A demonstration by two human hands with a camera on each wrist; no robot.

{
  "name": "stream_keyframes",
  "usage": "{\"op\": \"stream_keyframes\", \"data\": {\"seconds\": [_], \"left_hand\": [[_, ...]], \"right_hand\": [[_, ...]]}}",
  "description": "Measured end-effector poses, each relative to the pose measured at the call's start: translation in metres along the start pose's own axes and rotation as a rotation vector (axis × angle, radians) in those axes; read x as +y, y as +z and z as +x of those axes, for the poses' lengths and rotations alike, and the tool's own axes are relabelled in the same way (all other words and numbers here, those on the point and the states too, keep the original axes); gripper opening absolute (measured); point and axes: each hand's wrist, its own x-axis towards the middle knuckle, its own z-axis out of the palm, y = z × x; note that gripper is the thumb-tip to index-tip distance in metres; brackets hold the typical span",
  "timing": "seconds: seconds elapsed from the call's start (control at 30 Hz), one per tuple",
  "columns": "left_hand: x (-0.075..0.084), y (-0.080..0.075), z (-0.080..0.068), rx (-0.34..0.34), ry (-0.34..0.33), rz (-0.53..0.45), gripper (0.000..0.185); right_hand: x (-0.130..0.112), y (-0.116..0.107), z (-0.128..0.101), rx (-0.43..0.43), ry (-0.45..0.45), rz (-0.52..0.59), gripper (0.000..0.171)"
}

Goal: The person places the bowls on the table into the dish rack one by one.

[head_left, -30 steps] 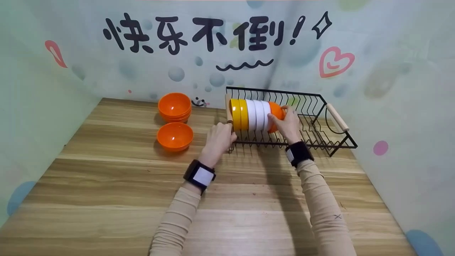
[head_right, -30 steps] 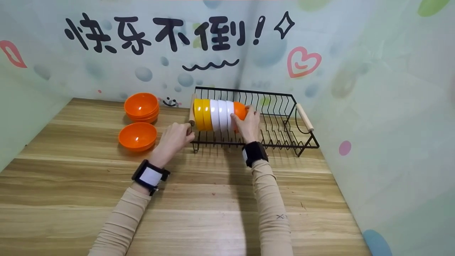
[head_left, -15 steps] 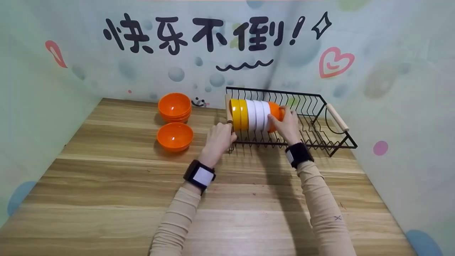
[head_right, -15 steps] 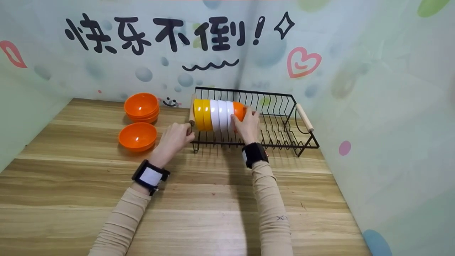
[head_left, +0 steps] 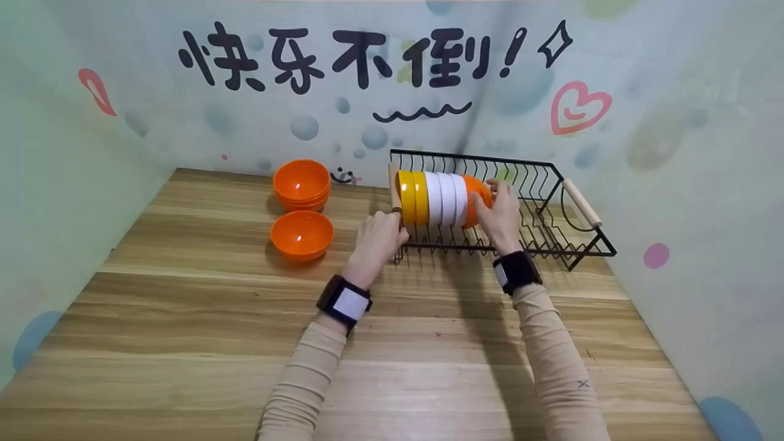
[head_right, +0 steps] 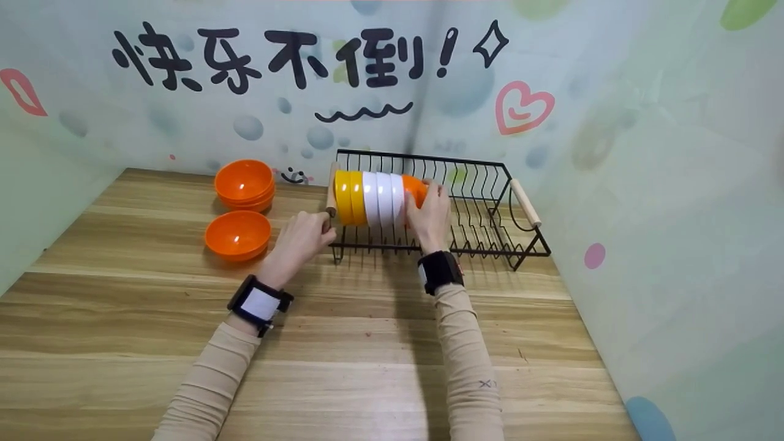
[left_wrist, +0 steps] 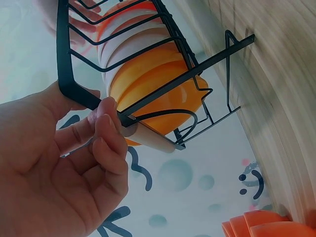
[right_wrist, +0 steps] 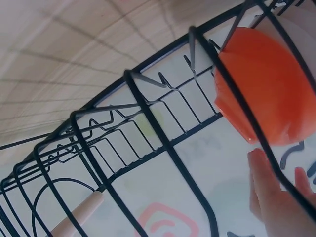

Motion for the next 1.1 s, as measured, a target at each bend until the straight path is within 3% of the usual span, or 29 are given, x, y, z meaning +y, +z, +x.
{"op": "stream_keyframes", "data": {"seconds": [0.13, 0.27, 0.47, 0.7, 0.8, 0.93, 1.03, 1.1], "left_hand": [[0.001, 0.0, 0.001, -0.009, 0.003, -0.008, 0.02], [0.001, -0.001, 0.001, -0.014, 0.0, -0.021, 0.02], [0.003, -0.003, 0.001, -0.047, -0.031, -0.017, 0.023], [0.003, -0.003, -0.001, -0.029, -0.048, 0.07, 0.031], [-0.001, -0.005, -0.001, -0.047, -0.108, 0.102, 0.042], [-0.009, -0.011, -0.002, -0.077, -0.243, 0.176, 0.056], [-0.017, -0.016, -0.003, -0.075, -0.343, 0.229, 0.05], [-0.022, -0.018, -0.003, -0.086, -0.403, 0.243, 0.036]], "right_hand": [[0.0, -0.001, -0.012, 0.041, -0.046, 0.084, 0.038], [0.0, 0.003, -0.026, 0.057, -0.098, 0.102, 0.03], [0.001, 0.008, -0.041, -0.003, -0.221, -0.009, 0.017], [0.002, 0.009, -0.045, -0.042, -0.241, -0.093, 0.016], [0.002, 0.009, -0.045, -0.05, -0.241, -0.108, 0.016], [0.002, 0.009, -0.044, -0.063, -0.241, -0.111, 0.016], [0.001, 0.008, -0.044, -0.077, -0.234, -0.111, 0.016], [0.001, 0.007, -0.044, -0.083, -0.227, -0.105, 0.016]]}}
